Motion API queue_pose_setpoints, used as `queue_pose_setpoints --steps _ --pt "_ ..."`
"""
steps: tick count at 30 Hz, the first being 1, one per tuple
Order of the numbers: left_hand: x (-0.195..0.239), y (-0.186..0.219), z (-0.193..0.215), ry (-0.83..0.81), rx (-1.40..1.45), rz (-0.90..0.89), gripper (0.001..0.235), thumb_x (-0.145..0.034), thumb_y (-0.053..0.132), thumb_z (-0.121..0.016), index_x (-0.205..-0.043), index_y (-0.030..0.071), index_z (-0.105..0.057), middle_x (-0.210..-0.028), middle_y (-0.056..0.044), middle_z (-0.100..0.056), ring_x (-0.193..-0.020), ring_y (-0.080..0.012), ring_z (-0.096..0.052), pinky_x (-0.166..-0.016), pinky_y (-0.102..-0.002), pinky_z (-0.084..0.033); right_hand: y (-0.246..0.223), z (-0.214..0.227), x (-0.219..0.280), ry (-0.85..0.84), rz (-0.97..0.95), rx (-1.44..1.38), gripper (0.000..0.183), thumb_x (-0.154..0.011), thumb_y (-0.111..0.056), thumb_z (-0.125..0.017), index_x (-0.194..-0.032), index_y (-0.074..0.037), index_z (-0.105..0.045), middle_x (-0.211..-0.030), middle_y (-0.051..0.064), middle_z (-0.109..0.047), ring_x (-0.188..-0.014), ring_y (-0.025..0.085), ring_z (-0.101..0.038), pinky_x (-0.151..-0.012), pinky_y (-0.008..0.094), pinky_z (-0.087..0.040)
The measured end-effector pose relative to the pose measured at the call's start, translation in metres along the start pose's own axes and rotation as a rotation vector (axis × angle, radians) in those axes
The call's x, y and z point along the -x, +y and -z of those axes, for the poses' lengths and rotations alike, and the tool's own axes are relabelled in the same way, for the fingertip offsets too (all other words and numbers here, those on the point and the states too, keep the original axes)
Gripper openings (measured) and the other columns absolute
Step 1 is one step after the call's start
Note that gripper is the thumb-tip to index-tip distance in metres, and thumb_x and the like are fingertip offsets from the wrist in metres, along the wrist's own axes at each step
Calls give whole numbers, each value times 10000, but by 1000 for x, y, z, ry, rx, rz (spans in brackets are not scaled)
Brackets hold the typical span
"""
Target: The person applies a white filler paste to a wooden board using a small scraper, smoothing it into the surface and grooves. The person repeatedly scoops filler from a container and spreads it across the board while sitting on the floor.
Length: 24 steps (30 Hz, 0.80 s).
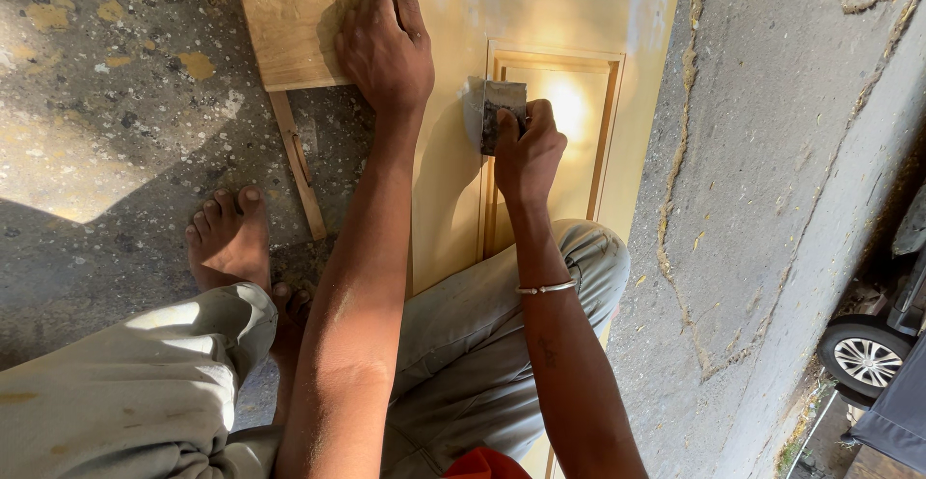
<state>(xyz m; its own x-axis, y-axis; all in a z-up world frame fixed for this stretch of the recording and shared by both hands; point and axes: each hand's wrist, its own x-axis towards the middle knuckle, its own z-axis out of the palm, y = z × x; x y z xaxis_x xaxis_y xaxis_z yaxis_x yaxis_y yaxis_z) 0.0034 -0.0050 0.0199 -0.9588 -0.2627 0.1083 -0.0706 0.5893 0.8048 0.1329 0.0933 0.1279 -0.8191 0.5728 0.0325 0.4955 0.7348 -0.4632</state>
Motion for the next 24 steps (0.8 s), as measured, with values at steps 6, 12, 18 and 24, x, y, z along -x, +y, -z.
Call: queue_pose_setpoints --steps 6,12,18,24 --pt "1 -1 -1 29 4 -20 498 -1094 429 -456 -759 87 -594 -780 -89 -683 -799 -296 -669 -757 -504 -477 15 -1 -10 -1 -44 -101 262 -916 -111 -756 -829 3 -537 -628 101 -595 -529 130 -475 -487 338 -435" --pt "2 -2 -4 28 13 -9 462 -1094 406 -461 -812 79 -626 -869 -95 -724 -885 -313 -691 -818 -518 -488 32 -6 -17 -11 -21 -153 315 -923 -73 -776 -790 -19 -495 -645 50 -520 -566 101 -411 -491 305 -401" --pt "4 -7 -7 51 30 -55 379 -1091 364 -475 -966 71 -680 -986 -105 -756 -948 -323 -699 -884 -525 -494 46 -8 -21 -113 -108 -496 350 -964 -85 -769 -795 -65 -464 -678 -25 -461 -589 39 -339 -479 263 -309" --pt "6 -12 -13 62 16 -72 260 -1048 296 -579 -964 57 -639 -928 -108 -721 -955 -319 -701 -850 -523 -500 48 -9 -26 -164 -183 -613 245 -955 -120 -762 -826 -59 -564 -622 -32 -549 -526 32 -370 -467 265 -313"
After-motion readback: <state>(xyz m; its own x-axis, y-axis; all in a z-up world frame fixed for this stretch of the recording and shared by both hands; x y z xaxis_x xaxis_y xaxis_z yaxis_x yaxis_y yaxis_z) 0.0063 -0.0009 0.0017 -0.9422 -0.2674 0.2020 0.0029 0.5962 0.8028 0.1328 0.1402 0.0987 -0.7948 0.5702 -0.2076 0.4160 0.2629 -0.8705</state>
